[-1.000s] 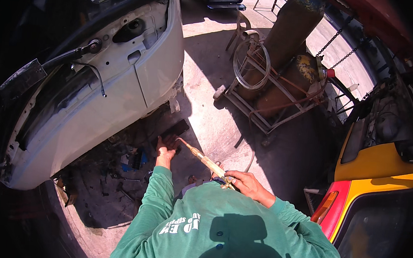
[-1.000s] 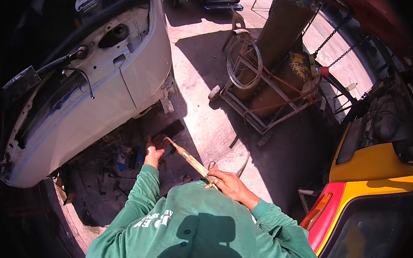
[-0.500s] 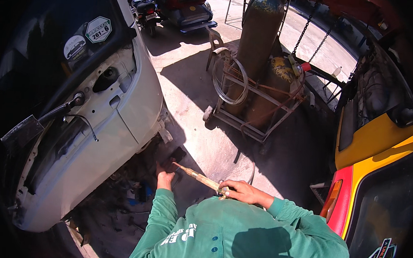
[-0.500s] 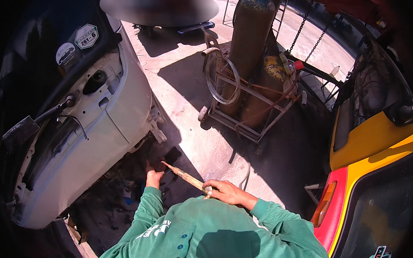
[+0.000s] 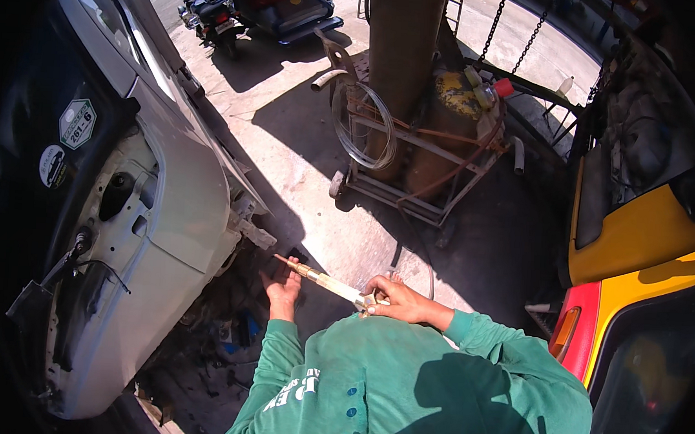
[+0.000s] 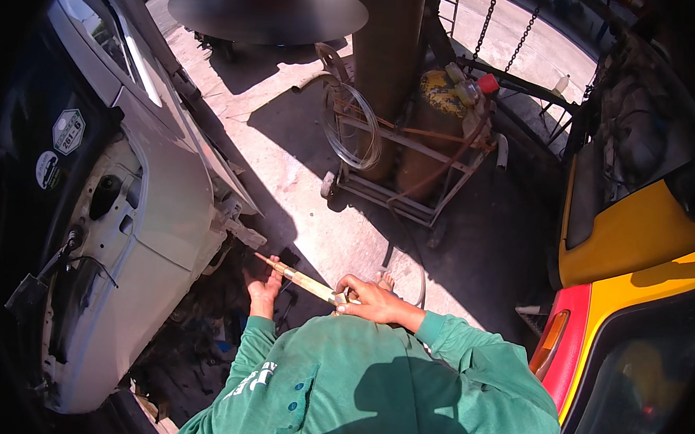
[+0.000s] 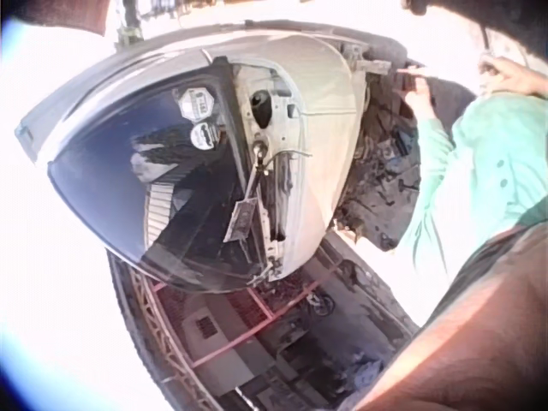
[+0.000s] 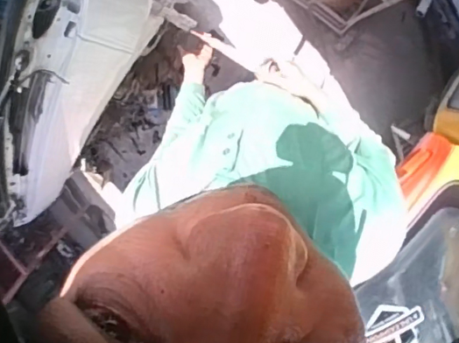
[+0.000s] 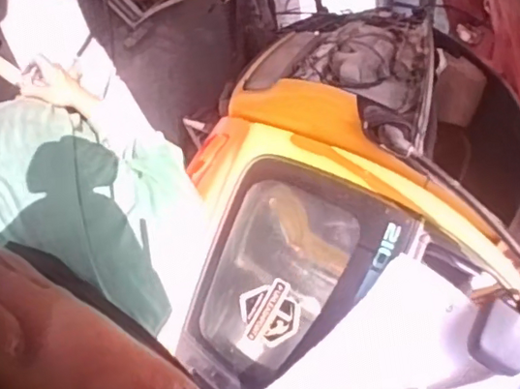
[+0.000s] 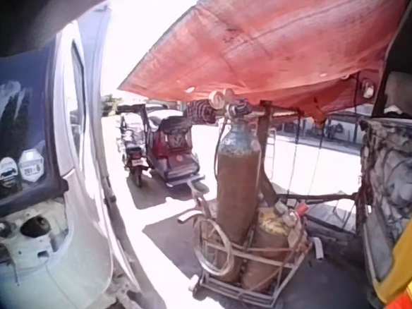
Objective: The person sits on the floor and assembles a mechanical component using a wrench and other hand tools. They tighten and adjust parts of the assembly, then connect a hose to a gas cylinder.
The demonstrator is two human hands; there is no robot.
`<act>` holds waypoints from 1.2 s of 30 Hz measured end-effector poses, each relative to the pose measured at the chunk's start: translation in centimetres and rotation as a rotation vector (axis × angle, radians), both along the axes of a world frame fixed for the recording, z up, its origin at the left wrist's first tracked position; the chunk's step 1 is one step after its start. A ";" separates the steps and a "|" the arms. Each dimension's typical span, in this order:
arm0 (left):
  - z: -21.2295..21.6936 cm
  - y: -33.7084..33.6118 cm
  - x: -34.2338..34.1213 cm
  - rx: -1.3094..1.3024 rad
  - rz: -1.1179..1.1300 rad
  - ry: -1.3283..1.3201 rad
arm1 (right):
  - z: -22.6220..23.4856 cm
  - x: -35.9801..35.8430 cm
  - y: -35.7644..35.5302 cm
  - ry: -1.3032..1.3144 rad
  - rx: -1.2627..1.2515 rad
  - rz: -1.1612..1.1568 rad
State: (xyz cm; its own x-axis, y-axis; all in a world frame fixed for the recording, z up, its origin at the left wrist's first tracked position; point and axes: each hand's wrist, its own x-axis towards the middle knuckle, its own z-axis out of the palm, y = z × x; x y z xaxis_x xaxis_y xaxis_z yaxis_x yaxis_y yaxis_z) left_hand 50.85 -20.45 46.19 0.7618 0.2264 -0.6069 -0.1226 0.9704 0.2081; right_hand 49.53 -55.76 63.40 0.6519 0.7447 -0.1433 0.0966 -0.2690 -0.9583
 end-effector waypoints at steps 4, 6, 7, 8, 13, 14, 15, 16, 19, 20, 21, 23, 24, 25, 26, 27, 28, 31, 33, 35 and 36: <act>2.7 -6.2 3.1 0.010 -0.194 -0.201 | 1.5 5.9 -3.0 0.049 -0.068 0.010; 5.6 -10.1 5.5 0.024 -0.314 -0.300 | 1.6 8.5 -4.6 0.086 0.060 0.007; 7.7 -12.1 6.9 0.005 -0.373 -0.347 | 1.2 9.6 -5.6 0.017 0.103 -0.023; 9.2 -13.7 8.0 -0.013 -0.422 -0.394 | 1.3 10.9 -6.6 0.048 0.096 0.000; 8.3 -17.2 13.4 0.030 -0.513 -0.356 | 3.1 16.7 -9.9 0.155 0.023 0.080; 7.9 -17.6 14.2 -0.002 -0.504 -0.349 | 3.0 17.3 -10.1 0.176 0.023 0.049; 8.6 -19.1 15.0 -0.047 -0.573 -0.366 | 2.8 17.8 -10.4 0.181 0.014 0.012; 8.6 -20.3 15.6 -0.084 -0.622 -0.349 | 2.9 18.9 -10.4 0.165 0.010 -0.014; 9.2 -23.2 18.1 -0.114 -0.599 -0.298 | 4.9 23.8 -9.4 -0.135 -0.146 0.048; 8.8 -23.3 19.3 -0.103 -0.540 -0.281 | 5.9 25.8 -9.3 -0.324 -0.230 0.089; 8.8 -23.1 20.6 -0.074 -0.514 -0.280 | 9.0 28.2 -9.2 -0.476 -0.215 0.004; 9.6 -21.9 23.0 -0.058 -0.456 -0.242 | 15.9 33.6 -9.1 -0.642 -0.018 -0.255; 9.1 -20.8 24.0 0.003 -0.424 -0.254 | 20.2 36.0 -9.3 -0.675 0.039 -0.397; 8.9 -19.8 24.8 0.057 -0.424 -0.258 | 23.3 38.4 -9.8 -0.746 0.070 -0.557; 8.9 -19.5 26.3 0.097 -0.444 -0.277 | 25.6 40.6 -10.4 -0.758 0.194 -0.757; 8.9 -18.9 27.3 0.090 -0.437 -0.298 | 28.0 43.7 -11.6 -0.800 0.243 -0.849; 8.9 -18.4 28.0 0.082 -0.427 -0.313 | 30.4 46.8 -12.2 -0.800 0.344 -0.912; 9.0 -16.7 29.5 0.061 -0.380 -0.367 | 38.8 55.5 -12.4 -1.361 0.208 -0.892; 9.4 -16.1 30.1 0.032 -0.380 -0.384 | 44.2 61.1 -12.9 -1.786 0.092 -0.764; 10.0 -15.2 30.3 0.054 -0.385 -0.416 | 47.8 66.2 -12.9 -2.010 -0.022 -0.650; 10.0 -14.5 30.1 0.073 -0.373 -0.413 | 48.4 68.2 -12.4 -2.008 -0.145 -0.661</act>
